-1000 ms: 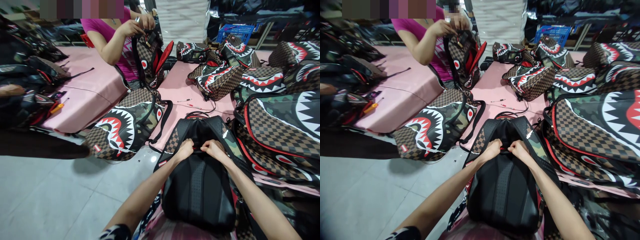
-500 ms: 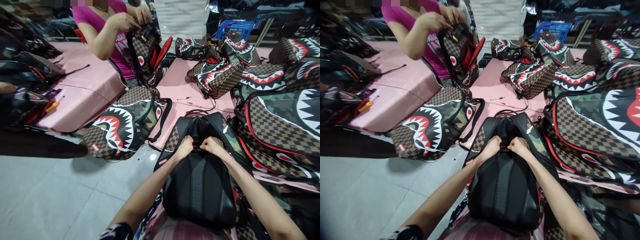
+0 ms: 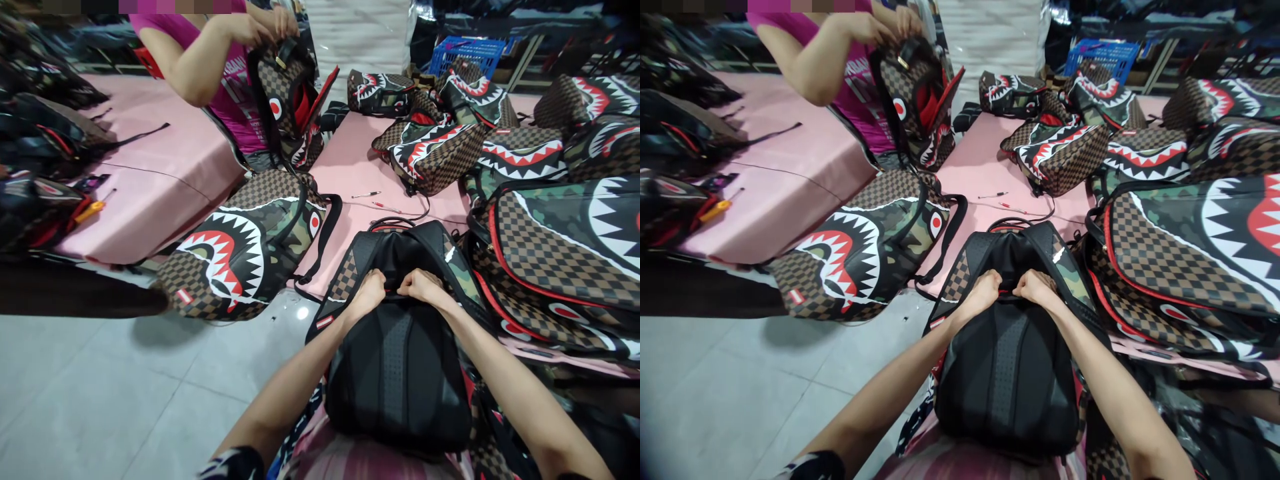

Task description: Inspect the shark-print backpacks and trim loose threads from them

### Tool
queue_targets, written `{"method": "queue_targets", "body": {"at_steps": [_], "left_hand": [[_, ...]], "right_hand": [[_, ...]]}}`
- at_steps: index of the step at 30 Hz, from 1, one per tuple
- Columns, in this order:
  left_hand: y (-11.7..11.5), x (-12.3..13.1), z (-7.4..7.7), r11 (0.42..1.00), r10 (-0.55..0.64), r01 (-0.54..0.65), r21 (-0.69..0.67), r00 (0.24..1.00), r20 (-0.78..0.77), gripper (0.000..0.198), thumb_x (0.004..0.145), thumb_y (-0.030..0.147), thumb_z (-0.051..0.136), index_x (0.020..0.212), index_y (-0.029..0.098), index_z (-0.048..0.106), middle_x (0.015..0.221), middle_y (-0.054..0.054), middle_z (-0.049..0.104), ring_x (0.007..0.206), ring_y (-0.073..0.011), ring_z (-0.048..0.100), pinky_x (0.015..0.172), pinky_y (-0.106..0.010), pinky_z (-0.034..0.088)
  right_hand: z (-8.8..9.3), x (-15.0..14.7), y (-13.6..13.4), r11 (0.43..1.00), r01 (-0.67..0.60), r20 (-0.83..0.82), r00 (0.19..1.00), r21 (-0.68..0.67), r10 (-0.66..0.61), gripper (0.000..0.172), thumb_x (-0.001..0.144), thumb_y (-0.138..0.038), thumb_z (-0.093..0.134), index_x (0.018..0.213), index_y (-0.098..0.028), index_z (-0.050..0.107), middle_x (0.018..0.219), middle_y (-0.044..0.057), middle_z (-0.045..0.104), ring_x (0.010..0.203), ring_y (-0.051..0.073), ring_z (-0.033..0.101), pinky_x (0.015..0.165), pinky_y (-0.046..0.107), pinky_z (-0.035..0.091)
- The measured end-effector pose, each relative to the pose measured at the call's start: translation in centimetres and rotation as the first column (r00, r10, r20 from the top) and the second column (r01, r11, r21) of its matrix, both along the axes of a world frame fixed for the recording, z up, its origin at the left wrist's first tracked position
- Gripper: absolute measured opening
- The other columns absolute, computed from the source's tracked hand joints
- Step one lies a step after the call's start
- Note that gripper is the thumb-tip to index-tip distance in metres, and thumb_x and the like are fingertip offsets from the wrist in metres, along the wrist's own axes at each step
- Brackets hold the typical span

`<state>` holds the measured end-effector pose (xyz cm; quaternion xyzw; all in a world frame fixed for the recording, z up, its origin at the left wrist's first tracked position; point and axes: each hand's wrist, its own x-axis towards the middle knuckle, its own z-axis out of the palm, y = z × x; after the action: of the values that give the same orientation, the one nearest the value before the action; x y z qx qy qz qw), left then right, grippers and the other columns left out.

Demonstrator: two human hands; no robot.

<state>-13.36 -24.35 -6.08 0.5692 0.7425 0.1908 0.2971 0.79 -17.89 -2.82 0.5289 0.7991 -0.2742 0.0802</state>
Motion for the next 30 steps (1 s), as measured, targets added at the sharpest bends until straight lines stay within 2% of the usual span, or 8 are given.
{"method": "queue_targets", "body": {"at_steps": [7,16,22,25,27,30], "left_hand": [[-0.1,-0.1,0.2,1.0,0.001,-0.001,0.011,1.0,0.009,0.018,0.079,0.007,0.041,0.086,0.013,0.056,0.088,-0.01,0.062,0.084,-0.0181,0.058,0.074,-0.026,0.041],[0.1,0.0,-0.5,1.0,0.018,-0.018,0.026,1.0,0.01,0.018,0.079,0.006,0.04,0.086,0.012,0.056,0.087,-0.01,0.062,0.085,-0.0174,0.057,0.075,-0.026,0.041],[0.1,-0.1,-1.1,0.996,0.019,-0.021,0.085,1.0,0.022,0.017,0.081,0.007,0.039,0.08,0.014,0.054,0.082,-0.009,0.06,0.082,-0.0172,0.056,0.075,-0.027,0.041],[0.1,-0.3,-0.9,0.992,0.017,-0.023,0.121,0.999,0.045,0.017,0.083,0.009,0.036,0.079,0.014,0.052,0.079,-0.007,0.058,0.078,-0.016,0.055,0.072,-0.027,0.041],[-0.2,-0.5,-0.3,0.99,-0.015,0.004,0.144,0.997,0.077,0.018,0.086,0.013,0.034,0.078,0.015,0.051,0.076,-0.004,0.057,0.073,-0.0135,0.055,0.069,-0.025,0.042],[-1.4,-0.7,0.4,0.959,-0.159,0.137,0.249,0.985,0.073,0.023,0.091,0.021,0.032,0.077,0.017,0.049,0.076,-0.001,0.054,0.07,-0.0113,0.053,0.068,-0.023,0.043]], "right_hand": [[0.2,0.3,0.1,1.0,-0.018,-0.02,1.0,0.003,0.018,0.013,0.068,-0.033,0.059,0.068,-0.026,0.07,0.065,-0.003,0.067,0.068,0.014,0.062,0.054,0.022,0.035],[0.4,-0.1,0.0,0.999,-0.02,0.004,1.0,-0.031,0.02,0.012,0.066,-0.036,0.063,0.071,-0.028,0.071,0.071,-0.003,0.069,0.074,0.015,0.063,0.056,0.021,0.036],[0.6,0.1,-0.1,1.0,-0.007,-0.018,1.0,-0.019,0.006,0.011,0.067,-0.031,0.061,0.07,-0.027,0.071,0.071,-0.004,0.068,0.074,0.014,0.063,0.053,0.021,0.035],[0.5,0.3,-0.1,1.0,-0.02,-0.032,0.999,-0.004,0.02,0.011,0.068,-0.033,0.062,0.07,-0.027,0.071,0.07,-0.004,0.068,0.073,0.015,0.063,0.054,0.021,0.035],[0.6,0.3,-0.1,1.0,-0.021,-0.037,0.999,0.017,0.022,0.01,0.067,-0.031,0.062,0.07,-0.026,0.07,0.07,-0.002,0.068,0.073,0.016,0.063,0.055,0.022,0.036],[1.0,0.5,0.0,0.998,-0.001,-0.058,0.998,0.069,0.005,0.013,0.072,-0.028,0.059,0.076,-0.023,0.07,0.076,0.0,0.069,0.077,0.016,0.062,0.058,0.021,0.038]]}}
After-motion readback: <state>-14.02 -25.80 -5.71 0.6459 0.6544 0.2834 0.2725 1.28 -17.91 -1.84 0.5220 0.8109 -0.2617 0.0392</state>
